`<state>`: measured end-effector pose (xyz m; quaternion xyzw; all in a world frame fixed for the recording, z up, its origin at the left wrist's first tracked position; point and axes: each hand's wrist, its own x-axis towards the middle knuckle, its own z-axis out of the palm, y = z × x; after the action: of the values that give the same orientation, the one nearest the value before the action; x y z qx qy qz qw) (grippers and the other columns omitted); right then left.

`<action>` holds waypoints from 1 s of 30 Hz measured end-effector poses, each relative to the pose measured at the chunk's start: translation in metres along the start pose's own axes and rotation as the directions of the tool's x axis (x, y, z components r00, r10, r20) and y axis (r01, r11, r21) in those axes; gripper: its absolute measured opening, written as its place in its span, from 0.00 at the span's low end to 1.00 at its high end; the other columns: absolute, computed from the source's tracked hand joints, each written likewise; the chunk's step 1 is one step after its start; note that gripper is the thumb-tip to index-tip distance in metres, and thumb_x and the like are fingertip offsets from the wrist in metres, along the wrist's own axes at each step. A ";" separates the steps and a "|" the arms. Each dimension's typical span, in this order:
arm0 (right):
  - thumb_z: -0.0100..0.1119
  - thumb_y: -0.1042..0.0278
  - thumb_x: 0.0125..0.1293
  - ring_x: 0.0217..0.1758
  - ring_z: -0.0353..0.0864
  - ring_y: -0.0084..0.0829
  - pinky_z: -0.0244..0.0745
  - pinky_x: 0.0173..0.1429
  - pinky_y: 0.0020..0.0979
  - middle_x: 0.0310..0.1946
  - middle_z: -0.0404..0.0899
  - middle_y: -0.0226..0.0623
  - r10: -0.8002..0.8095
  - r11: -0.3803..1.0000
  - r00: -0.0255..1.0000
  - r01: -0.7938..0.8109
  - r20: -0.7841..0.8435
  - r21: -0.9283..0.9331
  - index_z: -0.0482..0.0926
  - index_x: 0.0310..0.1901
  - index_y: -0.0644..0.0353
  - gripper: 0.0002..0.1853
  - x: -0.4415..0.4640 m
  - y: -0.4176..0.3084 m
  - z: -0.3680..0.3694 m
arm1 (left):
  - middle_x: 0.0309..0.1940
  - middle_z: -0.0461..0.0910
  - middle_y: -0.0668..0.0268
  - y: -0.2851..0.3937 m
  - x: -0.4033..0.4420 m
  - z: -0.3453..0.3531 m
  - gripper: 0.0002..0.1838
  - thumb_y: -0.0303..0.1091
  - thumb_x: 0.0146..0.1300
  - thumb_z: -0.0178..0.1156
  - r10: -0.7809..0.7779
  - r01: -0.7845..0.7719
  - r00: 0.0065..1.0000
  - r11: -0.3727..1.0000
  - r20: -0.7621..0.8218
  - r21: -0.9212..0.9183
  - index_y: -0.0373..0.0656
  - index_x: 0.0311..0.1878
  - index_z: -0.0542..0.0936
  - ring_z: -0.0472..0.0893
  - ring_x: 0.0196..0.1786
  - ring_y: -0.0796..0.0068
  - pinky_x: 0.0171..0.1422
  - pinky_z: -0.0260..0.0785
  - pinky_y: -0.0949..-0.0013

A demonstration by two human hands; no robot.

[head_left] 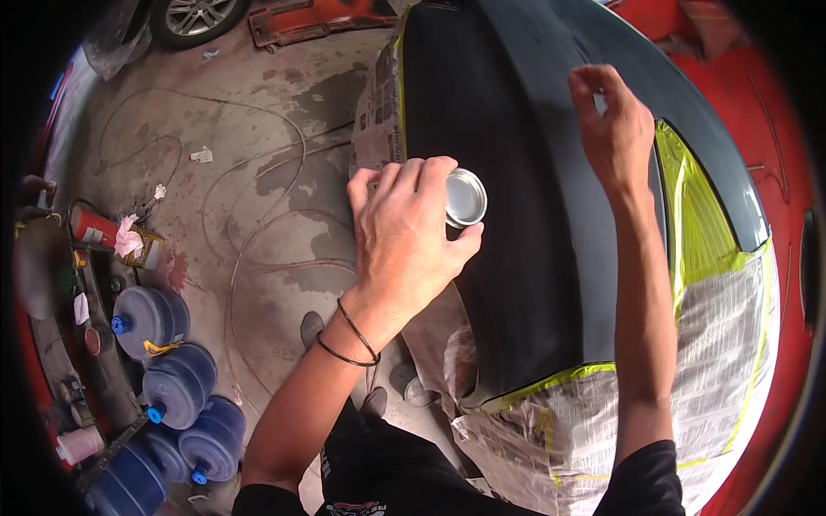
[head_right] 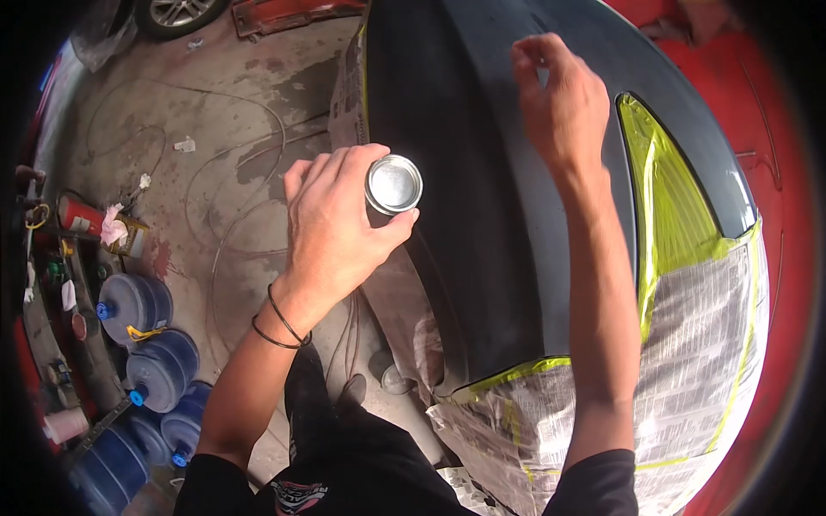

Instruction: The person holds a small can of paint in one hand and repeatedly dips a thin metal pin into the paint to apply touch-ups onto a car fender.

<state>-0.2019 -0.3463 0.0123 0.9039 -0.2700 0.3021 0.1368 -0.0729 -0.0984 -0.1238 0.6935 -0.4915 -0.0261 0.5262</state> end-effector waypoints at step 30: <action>0.63 0.47 0.92 0.55 0.98 0.44 0.76 0.77 0.56 0.39 0.98 0.32 -0.213 0.850 0.953 0.289 0.214 -0.440 0.92 0.63 0.40 0.14 0.070 0.061 0.068 | 0.56 0.91 0.60 -0.033 -0.021 -0.018 0.38 0.36 0.57 0.89 -0.033 0.033 0.999 0.997 0.007 0.063 0.45 0.70 0.84 0.88 0.61 0.56 0.82 0.65 0.42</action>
<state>-0.1579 -0.4520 0.0077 0.8928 -0.2239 0.1355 0.3666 -0.0522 -0.0722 -0.1503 0.7177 -0.4826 -0.0219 0.5015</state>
